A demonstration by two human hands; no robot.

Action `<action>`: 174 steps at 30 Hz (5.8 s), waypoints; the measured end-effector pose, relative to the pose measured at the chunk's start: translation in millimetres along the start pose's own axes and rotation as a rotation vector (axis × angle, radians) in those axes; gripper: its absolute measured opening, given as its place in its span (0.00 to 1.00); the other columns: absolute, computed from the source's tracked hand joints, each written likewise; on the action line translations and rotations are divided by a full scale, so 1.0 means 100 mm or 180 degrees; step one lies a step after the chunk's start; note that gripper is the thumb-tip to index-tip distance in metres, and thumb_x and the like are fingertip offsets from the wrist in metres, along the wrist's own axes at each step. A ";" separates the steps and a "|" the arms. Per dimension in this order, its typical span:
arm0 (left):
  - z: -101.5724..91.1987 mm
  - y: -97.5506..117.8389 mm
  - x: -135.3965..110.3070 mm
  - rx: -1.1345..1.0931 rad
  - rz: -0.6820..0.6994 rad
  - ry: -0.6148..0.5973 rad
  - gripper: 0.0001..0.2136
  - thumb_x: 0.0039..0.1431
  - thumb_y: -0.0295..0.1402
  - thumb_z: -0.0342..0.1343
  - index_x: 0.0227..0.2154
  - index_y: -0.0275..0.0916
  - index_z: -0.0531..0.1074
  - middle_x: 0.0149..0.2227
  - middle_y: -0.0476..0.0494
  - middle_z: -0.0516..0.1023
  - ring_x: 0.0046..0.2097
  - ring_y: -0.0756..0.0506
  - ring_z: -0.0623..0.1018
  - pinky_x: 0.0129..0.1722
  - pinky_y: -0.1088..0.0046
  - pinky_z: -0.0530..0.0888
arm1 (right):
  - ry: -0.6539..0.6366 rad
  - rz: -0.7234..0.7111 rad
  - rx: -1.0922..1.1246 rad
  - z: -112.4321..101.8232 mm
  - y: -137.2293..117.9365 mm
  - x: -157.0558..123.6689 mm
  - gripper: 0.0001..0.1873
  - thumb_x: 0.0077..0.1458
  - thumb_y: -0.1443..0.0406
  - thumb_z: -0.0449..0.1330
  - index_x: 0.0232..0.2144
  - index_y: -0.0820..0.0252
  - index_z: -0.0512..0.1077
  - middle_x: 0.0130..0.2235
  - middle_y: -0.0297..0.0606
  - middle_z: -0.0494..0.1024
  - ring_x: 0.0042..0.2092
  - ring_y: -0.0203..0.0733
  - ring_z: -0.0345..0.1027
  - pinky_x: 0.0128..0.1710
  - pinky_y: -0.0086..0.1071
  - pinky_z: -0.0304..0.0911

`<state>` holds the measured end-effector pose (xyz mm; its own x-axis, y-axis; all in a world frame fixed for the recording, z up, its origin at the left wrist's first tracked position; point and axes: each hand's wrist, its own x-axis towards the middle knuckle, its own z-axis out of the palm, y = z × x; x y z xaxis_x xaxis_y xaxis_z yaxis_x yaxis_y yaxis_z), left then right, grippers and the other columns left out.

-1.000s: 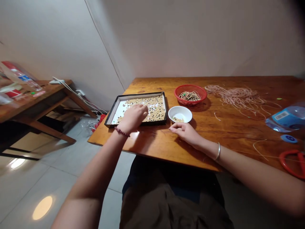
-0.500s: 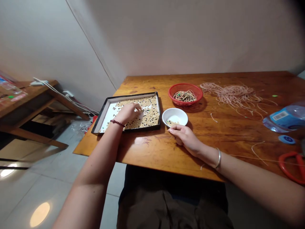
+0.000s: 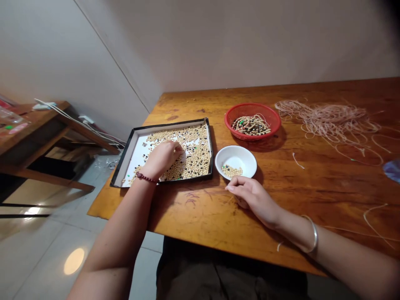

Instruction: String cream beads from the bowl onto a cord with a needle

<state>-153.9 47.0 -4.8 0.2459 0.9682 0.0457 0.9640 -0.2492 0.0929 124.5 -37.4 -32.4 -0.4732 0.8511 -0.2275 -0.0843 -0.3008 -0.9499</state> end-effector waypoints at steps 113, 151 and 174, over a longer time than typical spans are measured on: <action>-0.26 1.55 -0.91 -0.3910 0.0138 0.0658 0.04 0.55 0.30 0.62 0.31 0.43 0.72 0.25 0.51 0.79 0.26 0.49 0.77 0.26 0.72 0.74 | 0.1027 -0.1171 -0.1820 0.10 -0.14 -0.70 0.11 0.48 0.66 0.61 0.18 0.55 0.64 0.19 0.31 0.66 0.23 0.35 0.63 0.20 0.28 0.57; -0.17 1.46 -0.89 -0.2998 0.0124 0.1141 0.12 0.56 0.24 0.59 0.43 0.43 0.70 0.37 0.49 0.79 0.38 0.50 0.79 0.34 0.76 0.75 | -0.0328 0.0211 -0.0924 -0.09 -0.36 -0.41 0.15 0.63 0.57 0.51 0.29 0.59 0.70 0.22 0.29 0.65 0.22 0.29 0.54 0.23 0.25 0.53; -0.14 0.06 0.20 0.0217 0.0596 -0.0467 0.12 0.59 0.36 0.51 0.42 0.37 0.72 0.42 0.39 0.75 0.39 0.45 0.73 0.35 0.71 0.65 | -0.1069 0.0349 -0.0972 -0.20 -0.09 -0.10 0.17 0.57 0.55 0.58 0.32 0.64 0.75 0.29 0.38 0.73 0.30 0.35 0.66 0.29 0.28 0.64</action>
<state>-144.8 64.8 10.6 0.4283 0.8992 -0.0895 0.9036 -0.4275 0.0288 147.5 -35.0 -26.2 -0.7268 0.6198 -0.2961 0.2202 -0.1980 -0.9551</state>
